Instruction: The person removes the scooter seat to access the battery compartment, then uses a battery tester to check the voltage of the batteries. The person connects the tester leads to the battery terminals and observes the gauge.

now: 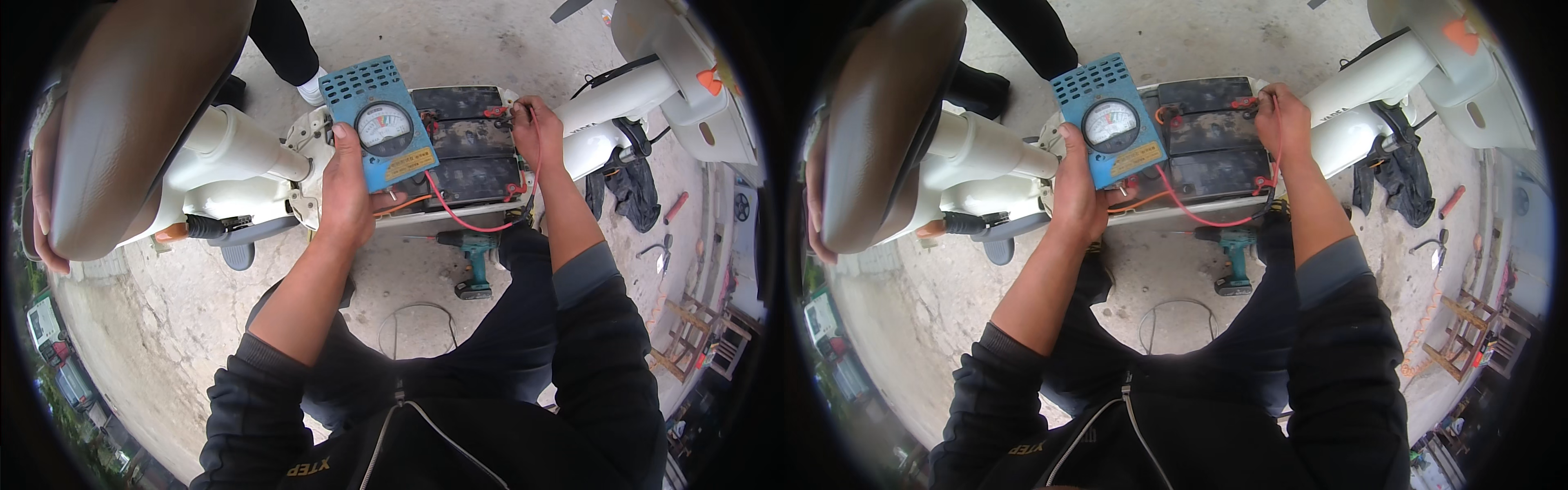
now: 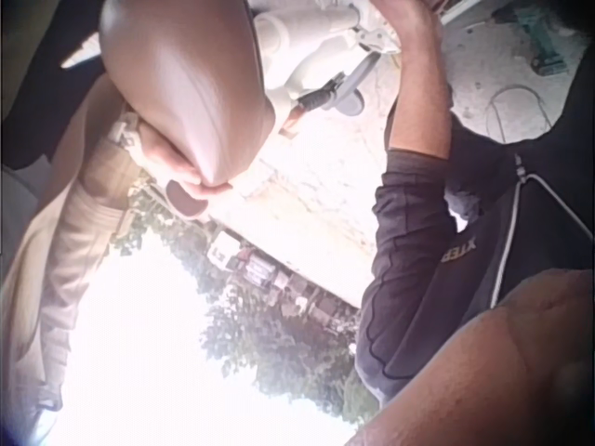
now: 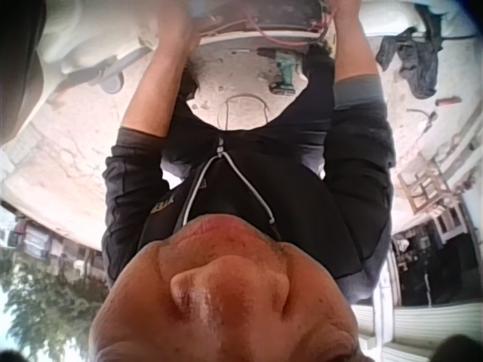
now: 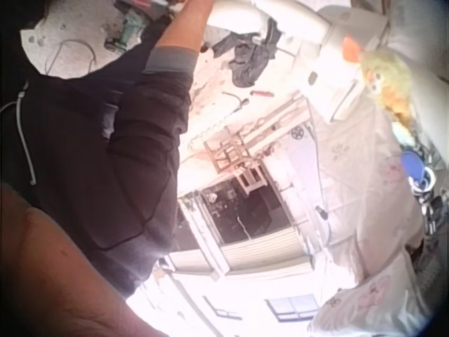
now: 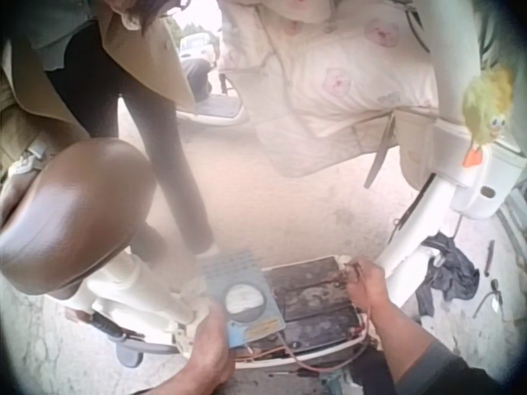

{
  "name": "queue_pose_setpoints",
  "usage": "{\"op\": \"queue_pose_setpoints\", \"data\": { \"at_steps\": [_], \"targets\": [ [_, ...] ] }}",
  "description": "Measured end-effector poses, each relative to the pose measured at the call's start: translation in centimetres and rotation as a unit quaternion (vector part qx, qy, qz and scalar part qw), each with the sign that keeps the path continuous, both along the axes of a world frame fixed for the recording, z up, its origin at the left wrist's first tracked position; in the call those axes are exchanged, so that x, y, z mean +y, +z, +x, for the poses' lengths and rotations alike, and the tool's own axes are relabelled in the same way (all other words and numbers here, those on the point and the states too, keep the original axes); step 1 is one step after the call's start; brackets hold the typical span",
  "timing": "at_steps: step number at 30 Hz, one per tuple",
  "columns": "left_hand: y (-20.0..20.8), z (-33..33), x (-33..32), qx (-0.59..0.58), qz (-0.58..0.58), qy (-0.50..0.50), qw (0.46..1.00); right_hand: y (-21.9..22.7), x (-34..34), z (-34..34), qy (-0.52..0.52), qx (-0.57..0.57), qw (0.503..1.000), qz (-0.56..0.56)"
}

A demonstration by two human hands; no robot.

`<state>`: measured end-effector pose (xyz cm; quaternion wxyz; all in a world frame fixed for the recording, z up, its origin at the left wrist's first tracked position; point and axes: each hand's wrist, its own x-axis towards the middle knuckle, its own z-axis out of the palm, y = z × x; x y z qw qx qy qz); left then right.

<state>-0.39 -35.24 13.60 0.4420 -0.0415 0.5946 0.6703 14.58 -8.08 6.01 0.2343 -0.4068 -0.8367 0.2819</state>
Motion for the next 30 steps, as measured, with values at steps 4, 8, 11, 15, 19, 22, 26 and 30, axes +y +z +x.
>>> {"op": "queue_pose_setpoints", "data": {
  "at_steps": [4,8,11,15,19,22,26,30],
  "targets": [
    [-0.3,0.1,0.1,0.01,-0.01,0.001,1.0,0.1,-0.1,0.1,0.01,0.004,1.0,0.002],
    [-0.5,0.3,0.2,0.021,-0.019,-0.002,1.0,0.1,-0.2,0.3,0.018,0.011,1.0,0.011],
    [-0.5,0.3,0.5,0.02,-0.011,0.004,1.0,0.0,-0.2,0.4,0.018,-0.013,1.0,0.021],
    [-0.6,0.3,0.6,0.014,0.004,0.006,1.0,0.2,-0.2,0.4,0.011,-0.013,1.0,0.012],
    [-0.9,0.2,0.4,-0.004,-0.003,0.003,1.0,0.4,-0.2,0.3,0.008,-0.017,1.0,0.005],
    [-0.9,-0.1,0.1,-0.01,0.003,-0.009,1.0,0.4,-0.2,0.1,0.01,-0.028,0.999,0.017],
    [-0.6,0.1,0.2,-0.008,-0.005,0.009,1.0,0.7,0.1,-0.4,0.014,-0.057,0.998,0.027],
    [-0.2,0.2,0.1,-0.027,-0.014,0.042,0.999,0.8,-0.4,-1.4,-0.016,0.046,0.998,-0.03]
  ]
}}
